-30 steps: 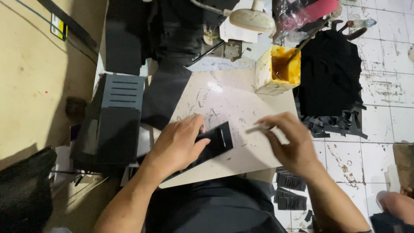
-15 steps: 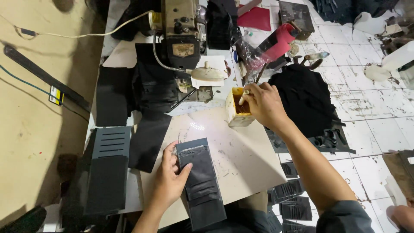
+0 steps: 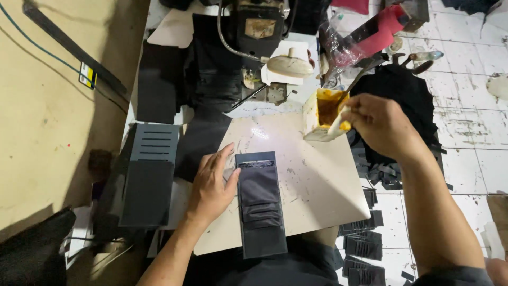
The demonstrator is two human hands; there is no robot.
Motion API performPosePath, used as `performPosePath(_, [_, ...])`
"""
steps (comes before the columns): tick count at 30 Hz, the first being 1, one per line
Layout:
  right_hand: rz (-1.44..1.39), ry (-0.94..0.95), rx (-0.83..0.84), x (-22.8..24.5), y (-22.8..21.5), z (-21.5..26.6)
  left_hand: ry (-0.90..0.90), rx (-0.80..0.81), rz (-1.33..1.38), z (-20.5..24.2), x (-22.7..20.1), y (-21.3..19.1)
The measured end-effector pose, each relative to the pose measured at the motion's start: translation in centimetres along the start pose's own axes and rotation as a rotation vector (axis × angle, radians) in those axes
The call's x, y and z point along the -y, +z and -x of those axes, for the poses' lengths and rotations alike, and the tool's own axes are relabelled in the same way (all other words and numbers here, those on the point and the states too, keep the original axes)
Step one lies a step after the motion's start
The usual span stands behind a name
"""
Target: The person places a slotted black board on the work table, brushes yellow glue from a container onto it, and folds a black fabric piece over the glued edge, pressing it down. They repeat this gluing and folding cycle on successive components and set finished pieces aside.
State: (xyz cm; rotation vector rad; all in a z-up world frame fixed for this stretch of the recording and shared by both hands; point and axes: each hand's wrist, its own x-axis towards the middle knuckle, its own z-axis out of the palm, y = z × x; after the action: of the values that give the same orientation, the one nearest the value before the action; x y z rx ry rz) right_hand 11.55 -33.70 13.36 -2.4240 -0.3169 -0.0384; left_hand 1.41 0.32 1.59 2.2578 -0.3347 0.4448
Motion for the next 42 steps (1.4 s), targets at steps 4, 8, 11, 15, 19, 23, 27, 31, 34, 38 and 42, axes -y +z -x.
performPosePath(4, [-0.173, -0.083, 0.096, 7.3, 2.1, 4.8, 0.006, -0.008, 0.037, 0.3, 0.1, -0.2])
performPosePath(8, [-0.232, -0.256, -0.085, 5.7, 7.6, 5.8, -0.017, 0.004, 0.101, 0.2, 0.0, -0.4])
performPosePath(11, [-0.207, -0.233, -0.123, 4.7, 10.7, 5.3, -0.007, 0.024, 0.092, 0.3, 0.4, -0.2])
performPosePath(15, [-0.181, -0.226, -0.143, 3.2, 13.3, 4.8, 0.009, 0.037, 0.064, 0.4, 0.8, -0.1])
performPosePath(19, [-0.153, -0.25, -0.151, 2.8, 14.0, 4.3, 0.002, 0.044, 0.057, 0.4, 0.7, 0.0])
performPosePath(23, [-0.129, -0.246, -0.14, 2.5, 14.0, 4.5, 0.004, 0.064, 0.023, 0.5, 0.9, 0.2])
performPosePath(27, [-0.105, -0.263, -0.107, 3.6, 13.3, 5.8, 0.034, 0.059, -0.003, 0.5, 1.2, 0.3])
performPosePath(31, [-0.028, -0.258, -0.069, 3.1, 13.4, 7.9, 0.03, 0.057, 0.006, 0.6, 1.2, 0.5])
performPosePath(34, [0.042, -0.324, -0.085, 3.1, 13.4, 8.9, 0.032, 0.052, -0.011, 0.6, 1.2, 0.5])
performPosePath(38, [0.053, -0.426, -0.037, 3.1, 12.3, 9.5, 0.02, 0.051, 0.021, 0.6, 1.0, 0.4])
performPosePath(42, [-0.151, -0.285, -0.055, 5.7, 8.6, 9.7, 0.01, 0.042, 0.031, 0.7, 1.0, 0.4])
